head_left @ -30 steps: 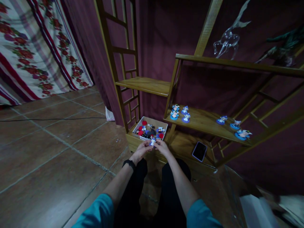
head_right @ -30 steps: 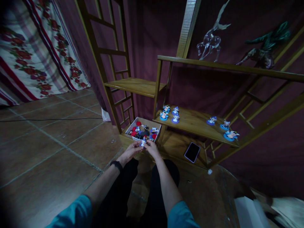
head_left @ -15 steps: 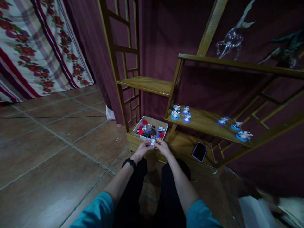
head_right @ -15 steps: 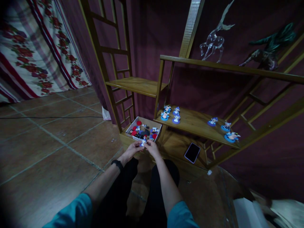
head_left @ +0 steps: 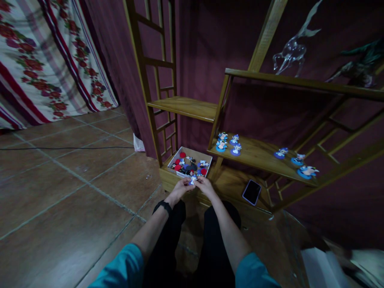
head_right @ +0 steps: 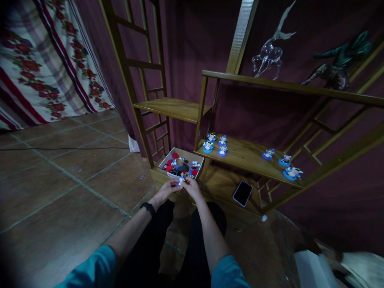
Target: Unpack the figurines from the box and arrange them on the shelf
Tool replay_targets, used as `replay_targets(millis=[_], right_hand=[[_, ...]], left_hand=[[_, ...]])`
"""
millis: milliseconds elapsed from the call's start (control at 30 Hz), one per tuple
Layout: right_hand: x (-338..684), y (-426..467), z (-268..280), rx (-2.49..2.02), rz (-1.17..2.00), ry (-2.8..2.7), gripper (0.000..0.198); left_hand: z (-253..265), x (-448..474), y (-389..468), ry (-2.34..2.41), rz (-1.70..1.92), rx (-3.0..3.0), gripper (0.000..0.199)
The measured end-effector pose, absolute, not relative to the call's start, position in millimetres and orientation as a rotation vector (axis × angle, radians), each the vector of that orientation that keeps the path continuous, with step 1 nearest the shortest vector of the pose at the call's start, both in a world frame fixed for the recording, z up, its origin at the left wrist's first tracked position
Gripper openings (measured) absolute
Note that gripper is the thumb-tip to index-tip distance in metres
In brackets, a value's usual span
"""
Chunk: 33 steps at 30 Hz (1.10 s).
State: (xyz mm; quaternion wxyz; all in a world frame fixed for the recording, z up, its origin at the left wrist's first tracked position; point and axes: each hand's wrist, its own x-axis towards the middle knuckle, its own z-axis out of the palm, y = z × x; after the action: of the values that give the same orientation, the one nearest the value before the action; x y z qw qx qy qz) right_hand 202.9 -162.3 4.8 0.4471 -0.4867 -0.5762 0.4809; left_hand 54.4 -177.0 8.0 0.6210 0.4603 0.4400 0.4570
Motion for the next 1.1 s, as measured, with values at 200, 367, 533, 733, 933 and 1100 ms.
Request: replay_targets(millis=[200, 367, 533, 733, 933, 1100], right_hand=[[202.6, -167.6, 13.7, -1.220, 1.199, -1.414, 0.022], [203.4, -170.3, 18.5, -1.243, 1.197, -1.406, 0.021], [204.5, -170.5, 19.0, -1.247, 1.177, -1.426, 0.020], [204.2, -168.3, 16.2, -1.264, 1.179, -1.422, 0.018], [202.8, -163.9, 10.4, -1.225, 1.209, -1.369, 0.017], [200.7, -161.3, 5.7, -1.144, 1.257, -1.328, 0.018]], left_hand=[[7.0, 53.8, -176.6, 0.979, 1.057, 1.072, 0.041], [10.3, 53.1, -178.3, 0.978, 1.049, 1.067, 0.043], [12.0, 52.3, -179.5, 0.976, 1.027, 1.087, 0.044], [14.5, 52.9, -180.3, 0.999, 1.028, 1.091, 0.042], [15.8, 52.5, -180.5, 0.977, 1.026, 1.103, 0.041], [16.4, 52.6, -179.7, 0.985, 1.031, 1.109, 0.039]])
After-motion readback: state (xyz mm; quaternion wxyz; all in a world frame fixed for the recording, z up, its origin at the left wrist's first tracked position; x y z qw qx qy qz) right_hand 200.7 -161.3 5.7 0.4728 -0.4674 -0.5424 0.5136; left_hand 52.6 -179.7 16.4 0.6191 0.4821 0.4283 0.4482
